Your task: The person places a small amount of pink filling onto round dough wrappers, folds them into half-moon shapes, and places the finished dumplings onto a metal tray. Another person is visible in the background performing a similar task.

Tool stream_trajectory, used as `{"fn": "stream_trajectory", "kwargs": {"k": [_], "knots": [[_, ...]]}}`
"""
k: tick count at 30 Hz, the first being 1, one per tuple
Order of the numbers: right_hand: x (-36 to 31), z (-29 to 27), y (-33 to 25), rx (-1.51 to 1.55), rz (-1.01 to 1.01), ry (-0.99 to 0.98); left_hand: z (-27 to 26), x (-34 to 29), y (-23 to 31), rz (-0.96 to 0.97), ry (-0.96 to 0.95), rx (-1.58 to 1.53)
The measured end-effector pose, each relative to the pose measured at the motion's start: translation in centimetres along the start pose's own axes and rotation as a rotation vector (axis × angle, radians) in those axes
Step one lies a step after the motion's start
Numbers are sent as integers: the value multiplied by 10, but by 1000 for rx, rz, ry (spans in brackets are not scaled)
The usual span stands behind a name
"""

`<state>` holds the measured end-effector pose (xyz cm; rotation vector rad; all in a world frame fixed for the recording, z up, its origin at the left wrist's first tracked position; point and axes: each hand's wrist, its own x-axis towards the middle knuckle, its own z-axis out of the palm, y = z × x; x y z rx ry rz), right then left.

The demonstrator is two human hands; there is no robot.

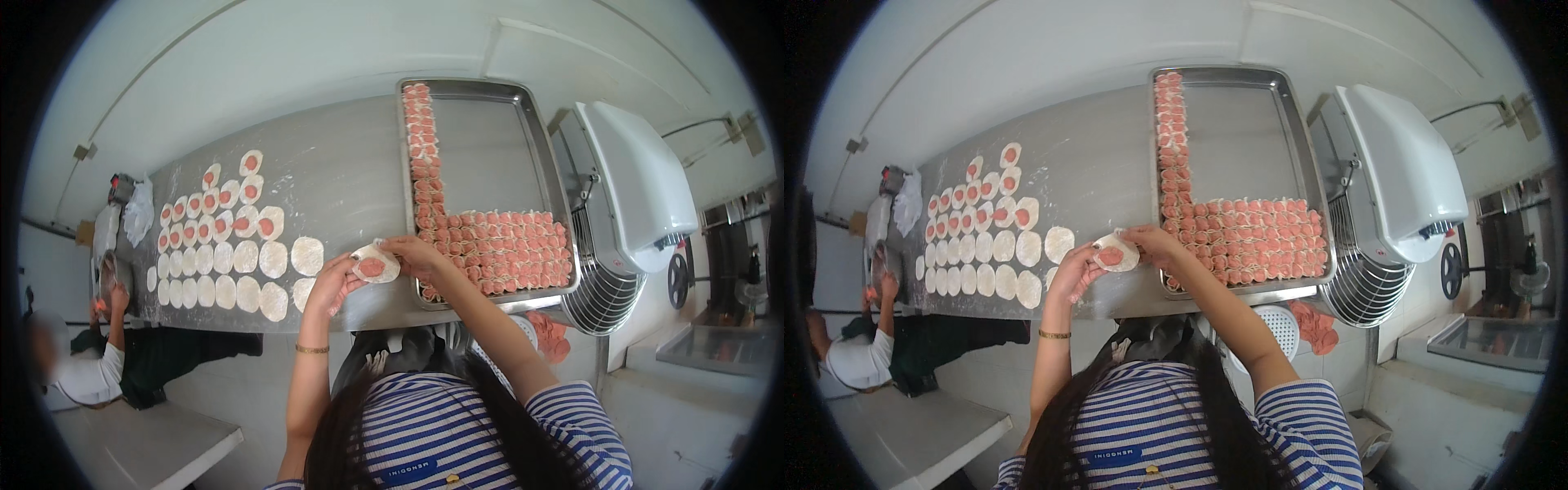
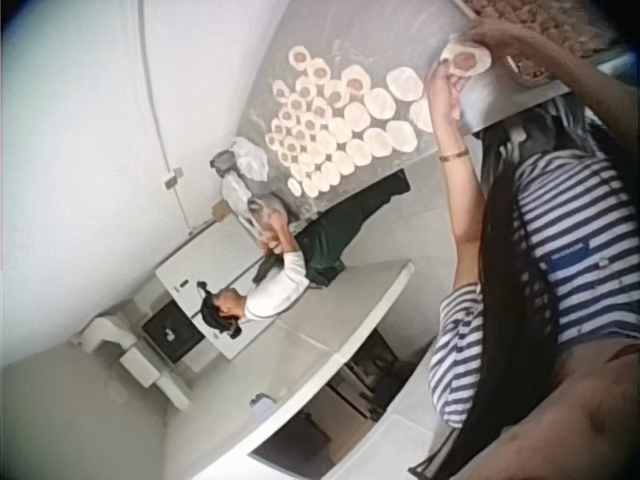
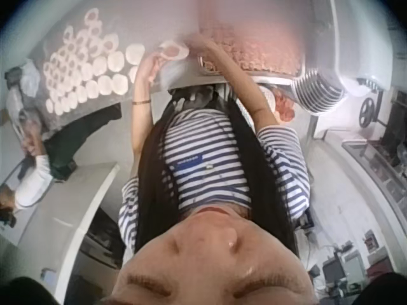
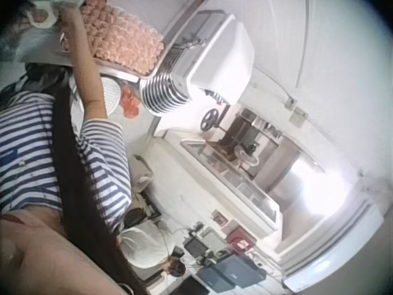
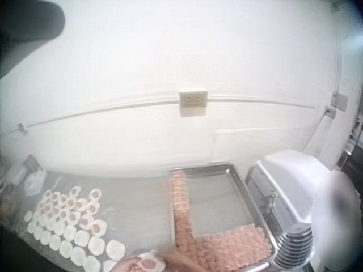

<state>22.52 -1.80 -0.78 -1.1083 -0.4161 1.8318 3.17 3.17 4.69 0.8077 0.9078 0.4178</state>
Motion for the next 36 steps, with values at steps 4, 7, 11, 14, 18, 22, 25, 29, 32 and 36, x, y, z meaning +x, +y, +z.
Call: {"fn": "stream_trajectory", "kwargs": {"k": [4,7,11,14,18,22,25,29,32,36], "knots": [[19,14,32,-172,-138,163,-33,10,-15,-5,148,370],[32,20,60,-616,-333,377,-57,27,-47,77,227,538],[22,27,70,-901,-465,583,-65,33,-64,103,266,500],[17,32,72,-956,-454,649,-65,27,-72,176,252,504],[9,48,64,-949,-418,691,-61,24,-76,307,295,726],[19,37,67,-858,-462,667,-57,20,-69,301,340,785],[21,36,66,-798,-376,611,-61,20,-67,276,357,808],[24,27,88,-561,-405,543,-71,28,-86,263,231,353],[23,22,100,-428,-444,488,-68,27,-89,387,225,543],[12,33,91,-450,-503,429,-61,26,-89,350,263,472]]}}
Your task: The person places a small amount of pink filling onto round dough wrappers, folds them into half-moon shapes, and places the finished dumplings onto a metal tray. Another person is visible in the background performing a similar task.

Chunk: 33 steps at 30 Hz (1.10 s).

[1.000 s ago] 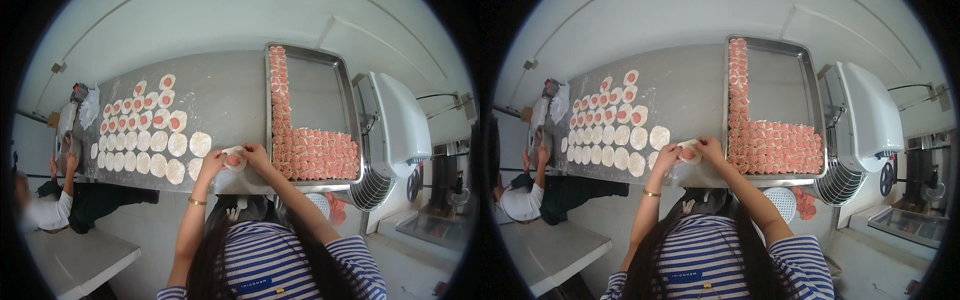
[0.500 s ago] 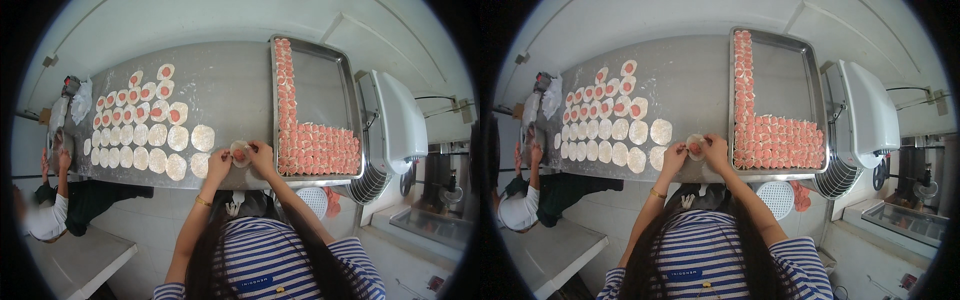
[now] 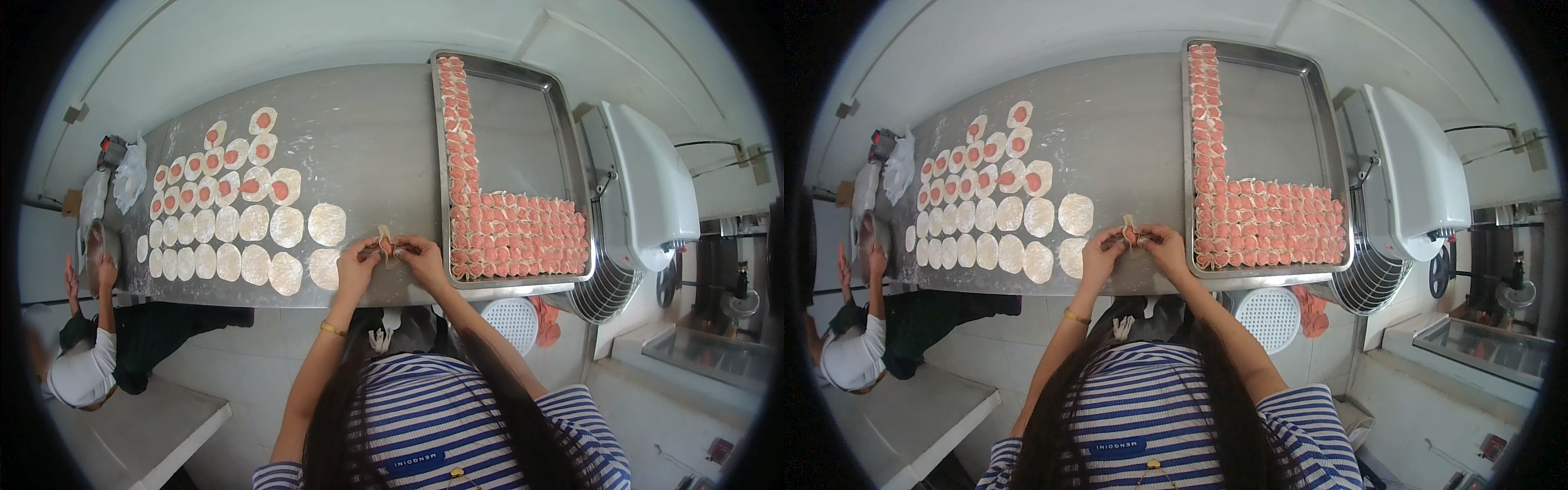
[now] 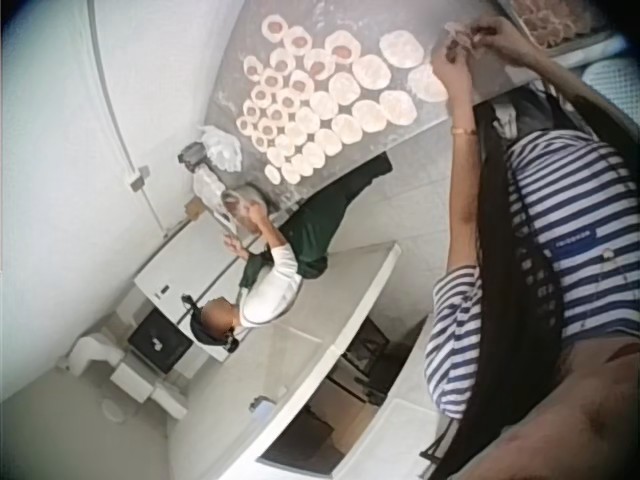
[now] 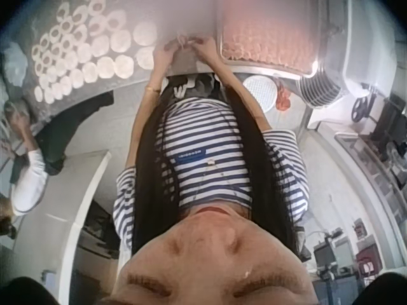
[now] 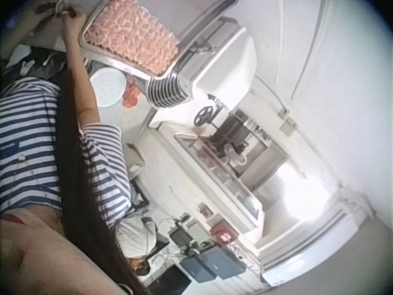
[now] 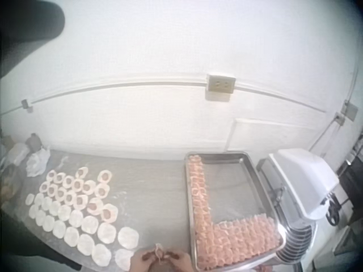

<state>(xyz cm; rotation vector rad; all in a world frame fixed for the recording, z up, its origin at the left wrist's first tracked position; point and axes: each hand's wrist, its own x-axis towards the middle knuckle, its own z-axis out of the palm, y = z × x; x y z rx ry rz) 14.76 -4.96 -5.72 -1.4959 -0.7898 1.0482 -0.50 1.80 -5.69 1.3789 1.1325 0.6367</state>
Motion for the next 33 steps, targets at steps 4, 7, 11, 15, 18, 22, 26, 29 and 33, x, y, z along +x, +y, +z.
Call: {"fn": "stream_trajectory", "kwargs": {"k": [4,7,11,15,18,22,26,29,33], "knots": [[3,-4,3,-24,56,-30,2,-1,7,-104,6,-207],[8,-5,6,177,154,-84,-2,3,5,-70,-42,-109],[10,-1,-11,475,128,-118,-1,-1,21,-156,-29,-530],[-2,7,-46,466,18,-155,-1,-2,30,-142,54,-600],[2,5,-38,371,38,-139,2,-9,51,-100,63,-618],[4,1,-44,231,100,-147,-4,-14,43,-54,13,-572],[3,1,-43,173,42,-159,-11,-19,38,-38,-22,-560],[4,1,-43,163,48,-120,-13,-19,37,-12,-50,-546],[7,-5,-52,-36,34,-69,-13,-19,46,1,-52,-528]]}}
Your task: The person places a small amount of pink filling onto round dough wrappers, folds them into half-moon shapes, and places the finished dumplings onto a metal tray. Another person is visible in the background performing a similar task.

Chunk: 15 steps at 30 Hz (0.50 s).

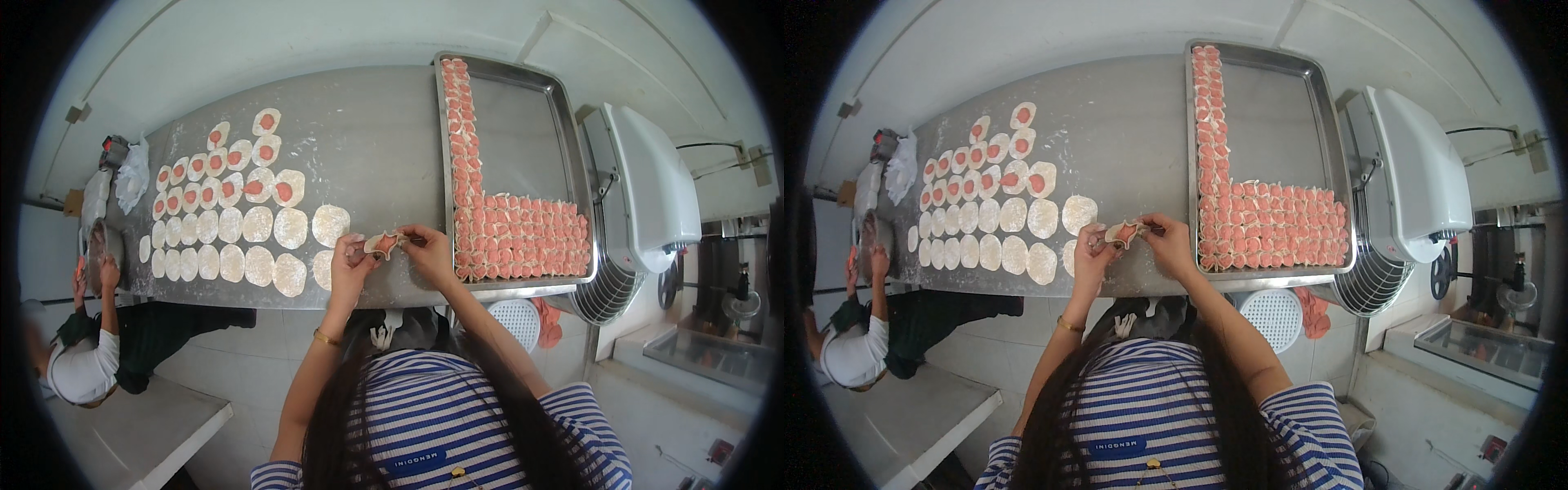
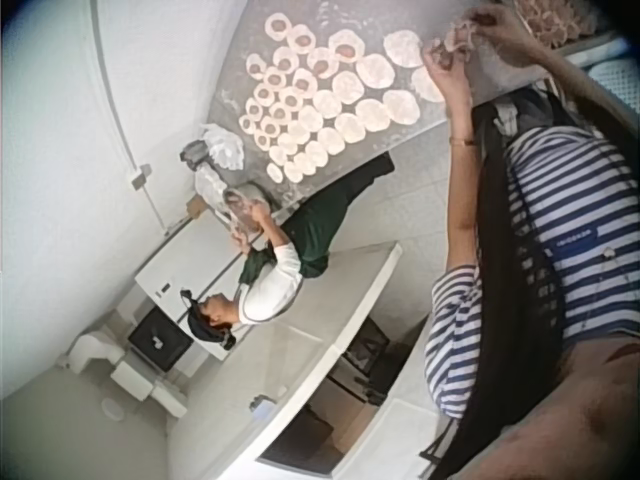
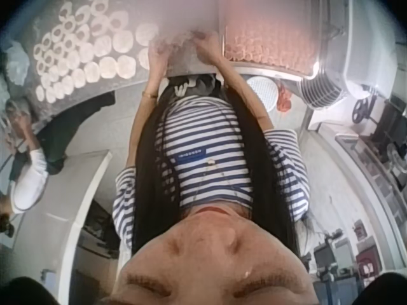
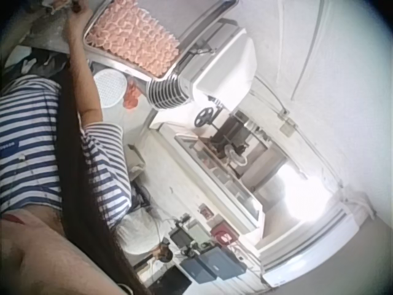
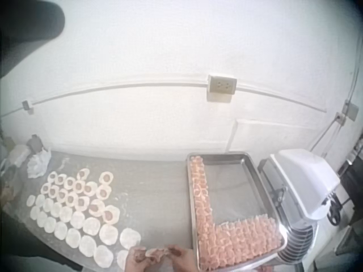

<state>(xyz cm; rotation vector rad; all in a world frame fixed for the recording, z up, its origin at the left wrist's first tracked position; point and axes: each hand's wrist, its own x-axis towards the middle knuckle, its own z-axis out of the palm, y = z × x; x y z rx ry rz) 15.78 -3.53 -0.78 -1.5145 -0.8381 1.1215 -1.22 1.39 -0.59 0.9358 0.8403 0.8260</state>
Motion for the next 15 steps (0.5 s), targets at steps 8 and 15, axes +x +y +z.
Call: {"fn": "stream_trajectory", "kwargs": {"k": [8,15], "knots": [[-1,1,7,-385,-357,-84,-10,15,-26,348,-34,834],[6,1,16,-516,-376,-127,6,15,-24,140,-7,745]]}}
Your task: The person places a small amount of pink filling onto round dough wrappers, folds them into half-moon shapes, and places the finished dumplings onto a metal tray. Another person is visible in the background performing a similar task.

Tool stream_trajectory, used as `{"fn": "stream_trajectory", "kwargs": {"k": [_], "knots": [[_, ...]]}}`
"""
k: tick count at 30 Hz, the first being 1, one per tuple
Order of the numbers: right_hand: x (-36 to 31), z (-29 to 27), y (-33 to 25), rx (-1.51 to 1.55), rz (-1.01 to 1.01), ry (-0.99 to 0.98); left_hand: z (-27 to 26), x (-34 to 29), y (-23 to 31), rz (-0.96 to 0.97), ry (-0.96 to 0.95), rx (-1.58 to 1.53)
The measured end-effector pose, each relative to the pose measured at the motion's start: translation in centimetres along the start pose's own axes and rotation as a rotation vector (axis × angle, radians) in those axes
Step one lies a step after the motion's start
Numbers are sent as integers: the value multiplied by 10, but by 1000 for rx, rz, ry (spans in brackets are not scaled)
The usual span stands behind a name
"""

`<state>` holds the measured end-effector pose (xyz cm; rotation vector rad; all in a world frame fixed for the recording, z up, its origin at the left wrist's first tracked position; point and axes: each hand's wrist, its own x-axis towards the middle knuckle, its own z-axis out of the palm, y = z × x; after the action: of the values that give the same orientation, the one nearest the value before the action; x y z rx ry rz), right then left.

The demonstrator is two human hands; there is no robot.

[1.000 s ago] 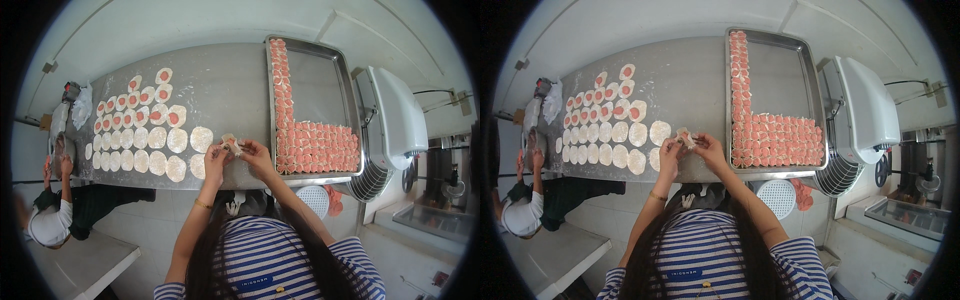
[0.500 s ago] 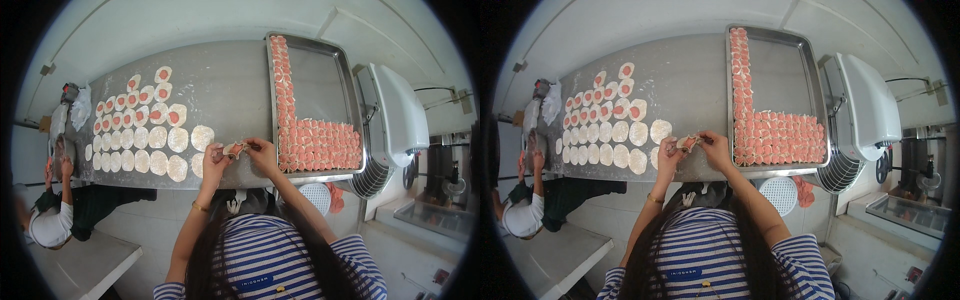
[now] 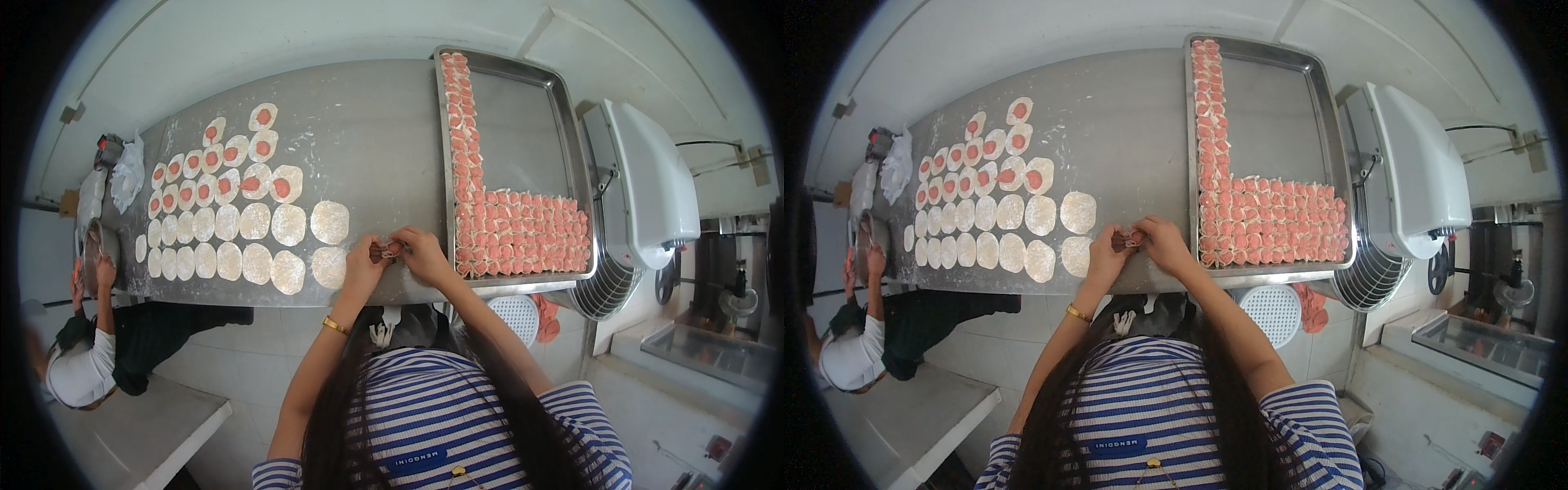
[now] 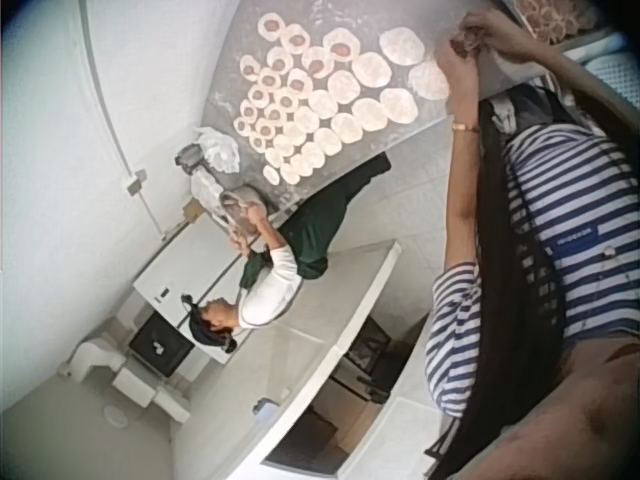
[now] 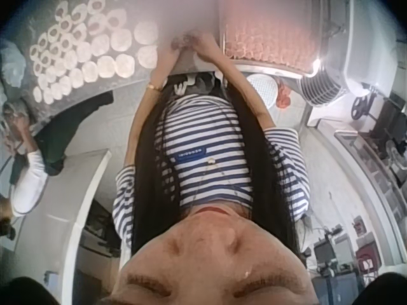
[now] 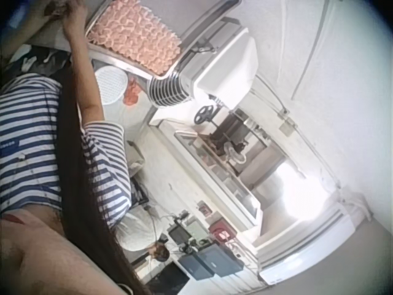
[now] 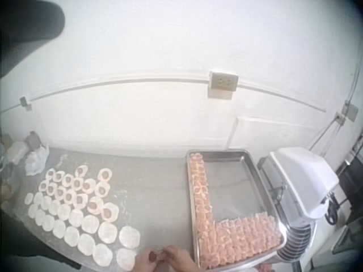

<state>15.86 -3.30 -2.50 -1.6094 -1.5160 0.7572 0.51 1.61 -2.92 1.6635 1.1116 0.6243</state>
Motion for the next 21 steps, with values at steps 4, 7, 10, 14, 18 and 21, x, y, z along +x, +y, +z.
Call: {"fn": "stream_trajectory", "kwargs": {"k": [4,7,10,14,18,21], "knots": [[3,-1,-4,-88,23,13,1,3,8,-56,-11,46],[0,0,-1,-154,51,55,0,4,14,-55,-79,83],[1,-1,-1,-133,29,61,-1,8,11,-55,-122,92],[-5,-8,-3,-129,61,64,-3,8,5,26,-149,59],[-2,-3,-5,-113,123,44,-1,11,12,7,-161,163],[-1,-3,-3,-86,38,15,-3,12,12,4,-178,193]]}}
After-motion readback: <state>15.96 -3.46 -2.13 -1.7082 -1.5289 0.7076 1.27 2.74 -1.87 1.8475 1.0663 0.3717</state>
